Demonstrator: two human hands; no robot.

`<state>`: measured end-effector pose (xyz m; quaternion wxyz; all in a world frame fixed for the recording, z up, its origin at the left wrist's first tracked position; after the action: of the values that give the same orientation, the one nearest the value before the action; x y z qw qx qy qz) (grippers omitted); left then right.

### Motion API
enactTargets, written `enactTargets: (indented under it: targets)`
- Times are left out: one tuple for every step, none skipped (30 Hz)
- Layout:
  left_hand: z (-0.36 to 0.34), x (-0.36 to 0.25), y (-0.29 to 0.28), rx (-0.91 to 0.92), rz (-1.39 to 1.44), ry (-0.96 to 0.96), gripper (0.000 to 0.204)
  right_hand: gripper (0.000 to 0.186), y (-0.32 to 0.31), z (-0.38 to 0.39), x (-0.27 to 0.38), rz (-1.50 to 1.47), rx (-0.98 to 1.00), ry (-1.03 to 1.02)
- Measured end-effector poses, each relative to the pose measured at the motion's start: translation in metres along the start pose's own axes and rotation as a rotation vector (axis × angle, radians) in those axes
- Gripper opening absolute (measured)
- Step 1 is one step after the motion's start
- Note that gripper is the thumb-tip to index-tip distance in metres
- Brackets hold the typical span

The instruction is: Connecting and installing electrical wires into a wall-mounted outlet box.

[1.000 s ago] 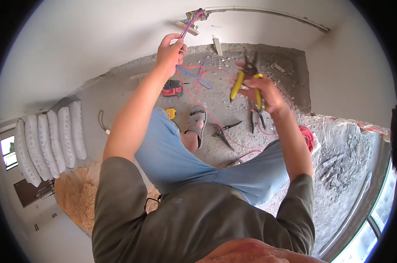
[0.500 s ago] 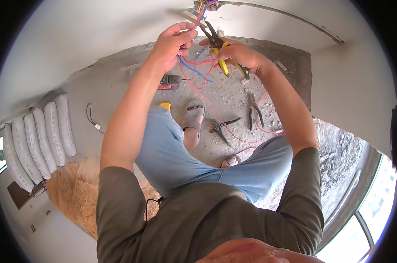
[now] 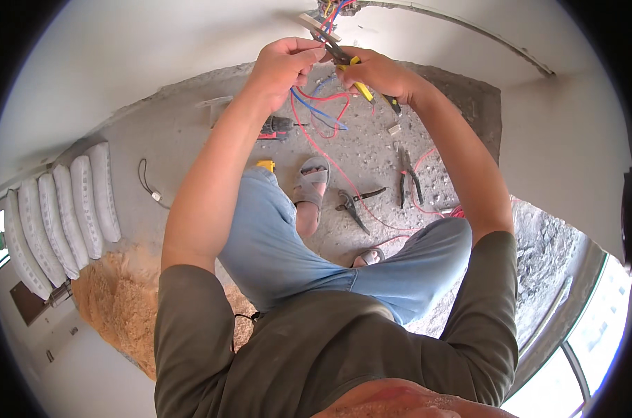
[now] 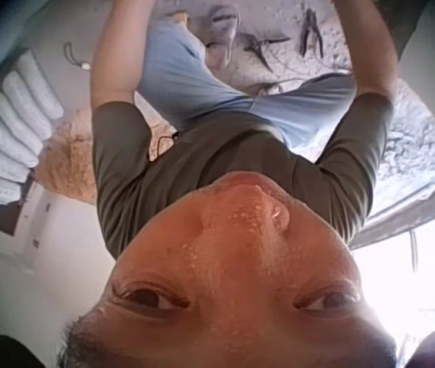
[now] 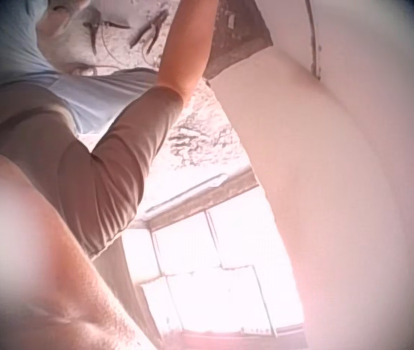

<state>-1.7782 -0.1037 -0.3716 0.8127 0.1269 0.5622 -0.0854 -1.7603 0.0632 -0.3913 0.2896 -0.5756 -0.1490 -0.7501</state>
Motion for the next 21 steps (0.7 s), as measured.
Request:
enactTargets:
  targets:
    - [0.0, -0.001, 0.002, 0.004, 0.0, -0.001, 0.02, 0.041, 0.0, -0.002, -0.002, -0.001, -0.004, 0.001]
    - [0.001, -0.001, 0.002, -0.014, -0.006, -0.009, 0.02, 0.037, 0.001, -0.004, -0.002, -0.011, -0.026, 0.002]
    - [0.002, -0.001, 0.002, -0.031, -0.011, -0.016, 0.02, 0.034, 0.002, -0.005, -0.002, -0.021, -0.049, 0.002]
    - [0.001, 0.0, 0.001, -0.029, -0.012, -0.016, 0.02, 0.034, 0.002, -0.005, -0.002, -0.021, -0.051, 0.002]
    - [0.0, 0.001, 0.0, -0.039, -0.01, -0.018, 0.02, 0.033, 0.003, -0.003, 0.003, -0.052, -0.053, 0.01]
    - [-0.001, 0.002, -0.002, -0.049, -0.007, -0.021, 0.02, 0.033, 0.003, -0.001, 0.006, -0.082, -0.054, 0.019]
    - [-0.001, 0.003, -0.003, -0.049, -0.006, -0.02, 0.02, 0.033, 0.003, -0.002, 0.004, -0.081, -0.054, 0.019]
    - [0.0, 0.002, -0.002, -0.042, -0.003, -0.024, 0.02, 0.032, 0.003, -0.002, 0.003, -0.073, -0.046, 0.013]
    - [0.0, 0.002, -0.001, -0.034, 0.001, -0.029, 0.021, 0.032, 0.003, -0.003, 0.001, -0.064, -0.037, 0.007]
    - [0.0, 0.002, 0.0, -0.033, 0.003, -0.029, 0.021, 0.032, 0.003, -0.002, -0.001, -0.064, -0.038, 0.009]
    - [0.0, 0.002, 0.0, -0.036, 0.001, -0.024, 0.021, 0.033, 0.004, -0.003, 0.0, -0.052, -0.052, -0.014]
    - [0.001, 0.002, 0.0, -0.038, 0.0, -0.02, 0.021, 0.035, 0.004, -0.003, 0.001, -0.041, -0.066, -0.036]
    - [0.001, 0.002, 0.0, -0.04, 0.0, -0.021, 0.021, 0.035, 0.005, -0.004, 0.001, -0.041, -0.064, -0.036]
    - [0.002, 0.002, 0.001, -0.046, -0.02, -0.022, 0.021, 0.038, 0.004, -0.004, 0.0, -0.029, -0.049, -0.025]
    - [0.002, 0.001, 0.002, -0.052, -0.04, -0.023, 0.021, 0.04, 0.004, -0.005, 0.0, -0.016, -0.034, -0.015]
    - [0.002, 0.0, 0.003, -0.053, -0.04, -0.024, 0.021, 0.04, 0.002, -0.007, -0.004, -0.017, -0.034, -0.015]
    - [0.002, 0.001, 0.003, -0.052, -0.037, -0.027, 0.021, 0.041, 0.002, -0.009, -0.006, -0.043, -0.017, -0.013]
    - [0.002, 0.001, 0.003, -0.051, -0.033, -0.031, 0.021, 0.042, 0.001, -0.011, -0.009, -0.068, -0.001, -0.011]
    - [0.002, 0.002, 0.003, -0.049, -0.03, -0.031, 0.021, 0.042, -0.001, -0.012, -0.013, -0.066, -0.001, -0.008]
    - [0.001, 0.002, 0.002, -0.048, -0.023, -0.034, 0.021, 0.042, 0.0, -0.012, -0.011, -0.067, 0.019, -0.017]
    - [0.001, 0.003, 0.001, -0.046, -0.017, -0.038, 0.022, 0.042, 0.0, -0.012, -0.01, -0.068, 0.04, -0.025]
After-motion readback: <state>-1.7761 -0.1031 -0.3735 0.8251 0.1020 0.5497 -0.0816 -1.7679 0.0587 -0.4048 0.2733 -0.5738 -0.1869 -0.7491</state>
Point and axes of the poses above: each hand's wrist, its own z-axis away from the middle knuckle, its own y-axis out of the palm, x = y × z, the point moved 5 cm from there along -z, towards the middle knuckle
